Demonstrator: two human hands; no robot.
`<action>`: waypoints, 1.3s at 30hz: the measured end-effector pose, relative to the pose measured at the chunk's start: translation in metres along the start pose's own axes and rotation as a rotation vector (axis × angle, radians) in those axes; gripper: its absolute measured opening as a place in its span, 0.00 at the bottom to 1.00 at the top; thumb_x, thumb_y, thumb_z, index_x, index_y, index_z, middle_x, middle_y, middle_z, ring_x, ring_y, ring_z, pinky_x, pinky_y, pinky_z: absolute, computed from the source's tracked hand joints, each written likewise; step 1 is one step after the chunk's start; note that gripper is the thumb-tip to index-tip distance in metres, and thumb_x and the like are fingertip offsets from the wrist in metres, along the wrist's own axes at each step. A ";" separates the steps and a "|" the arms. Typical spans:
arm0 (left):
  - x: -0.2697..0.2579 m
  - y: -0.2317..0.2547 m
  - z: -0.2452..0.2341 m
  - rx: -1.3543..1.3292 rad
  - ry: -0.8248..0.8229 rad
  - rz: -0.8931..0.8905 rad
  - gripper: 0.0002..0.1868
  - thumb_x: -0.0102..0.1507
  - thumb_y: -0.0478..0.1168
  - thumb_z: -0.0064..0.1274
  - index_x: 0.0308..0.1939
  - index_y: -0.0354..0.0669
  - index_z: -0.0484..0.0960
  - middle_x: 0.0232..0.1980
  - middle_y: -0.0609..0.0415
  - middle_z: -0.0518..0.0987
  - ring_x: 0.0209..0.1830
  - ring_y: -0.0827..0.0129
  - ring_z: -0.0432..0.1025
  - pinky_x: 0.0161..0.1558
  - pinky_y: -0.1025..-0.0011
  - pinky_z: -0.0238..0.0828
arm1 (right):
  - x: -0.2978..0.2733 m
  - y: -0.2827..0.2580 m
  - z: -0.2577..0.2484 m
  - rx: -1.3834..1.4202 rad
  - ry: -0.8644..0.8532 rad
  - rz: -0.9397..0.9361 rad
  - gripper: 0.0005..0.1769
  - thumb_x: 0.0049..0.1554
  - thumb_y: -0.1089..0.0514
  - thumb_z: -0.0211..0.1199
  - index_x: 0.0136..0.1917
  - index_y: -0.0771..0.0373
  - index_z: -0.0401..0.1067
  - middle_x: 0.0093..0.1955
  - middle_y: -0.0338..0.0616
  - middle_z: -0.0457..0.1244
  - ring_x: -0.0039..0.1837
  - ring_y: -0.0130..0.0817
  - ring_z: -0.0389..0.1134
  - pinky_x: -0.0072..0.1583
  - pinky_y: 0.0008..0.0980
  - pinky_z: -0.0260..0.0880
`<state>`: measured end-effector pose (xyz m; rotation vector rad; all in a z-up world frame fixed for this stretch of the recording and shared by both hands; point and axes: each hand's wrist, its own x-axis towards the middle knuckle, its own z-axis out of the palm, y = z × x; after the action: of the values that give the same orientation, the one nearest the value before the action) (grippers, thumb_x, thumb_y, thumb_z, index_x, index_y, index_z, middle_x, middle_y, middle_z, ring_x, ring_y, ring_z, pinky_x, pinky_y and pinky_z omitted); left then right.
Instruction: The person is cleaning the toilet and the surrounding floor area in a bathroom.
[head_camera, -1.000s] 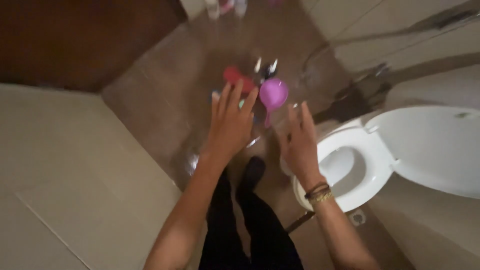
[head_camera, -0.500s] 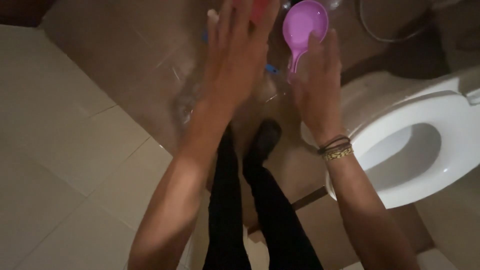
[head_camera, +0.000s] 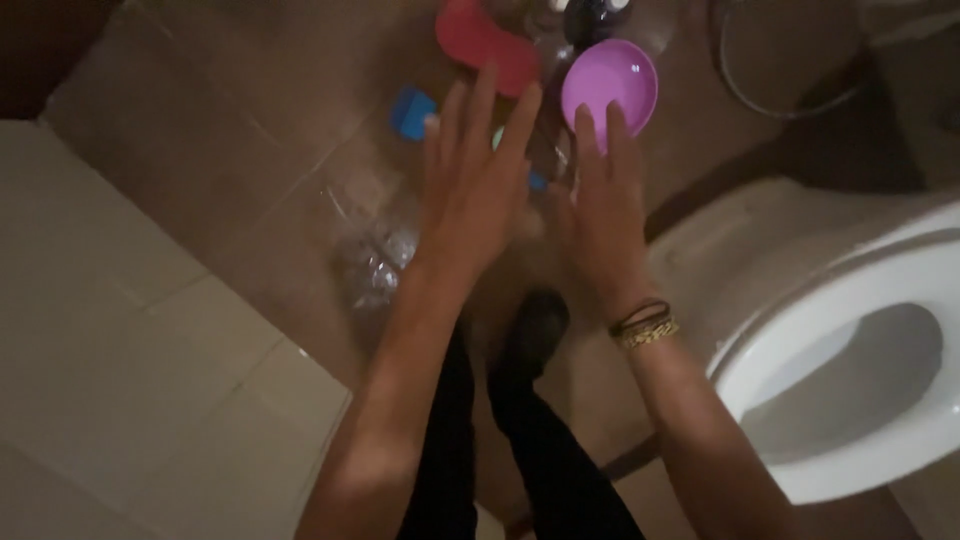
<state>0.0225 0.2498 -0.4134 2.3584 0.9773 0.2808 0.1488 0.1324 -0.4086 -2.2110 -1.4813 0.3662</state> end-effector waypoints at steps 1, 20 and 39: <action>0.001 -0.003 0.003 0.001 0.009 0.009 0.39 0.63 0.38 0.60 0.77 0.54 0.63 0.81 0.39 0.52 0.80 0.37 0.49 0.74 0.32 0.48 | 0.003 0.003 0.005 -0.004 0.012 -0.004 0.47 0.58 0.63 0.67 0.84 0.60 0.48 0.84 0.69 0.44 0.82 0.69 0.49 0.79 0.58 0.54; -0.009 -0.049 0.070 -0.126 -0.162 -0.099 0.40 0.63 0.40 0.59 0.77 0.52 0.59 0.79 0.37 0.54 0.78 0.34 0.49 0.73 0.34 0.46 | 0.000 0.020 0.071 0.077 -0.098 0.145 0.44 0.60 0.64 0.65 0.83 0.67 0.47 0.82 0.63 0.48 0.83 0.61 0.49 0.78 0.51 0.56; 0.008 -0.084 0.125 -0.108 -0.292 -0.142 0.45 0.60 0.41 0.63 0.77 0.55 0.56 0.80 0.38 0.52 0.79 0.35 0.47 0.73 0.35 0.45 | -0.008 0.076 0.159 -0.076 -0.175 0.175 0.48 0.59 0.62 0.67 0.84 0.60 0.45 0.85 0.57 0.45 0.85 0.56 0.44 0.81 0.55 0.48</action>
<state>0.0287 0.2508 -0.5643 2.1443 0.9556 -0.0634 0.1340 0.1355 -0.5845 -2.4308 -1.4130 0.5821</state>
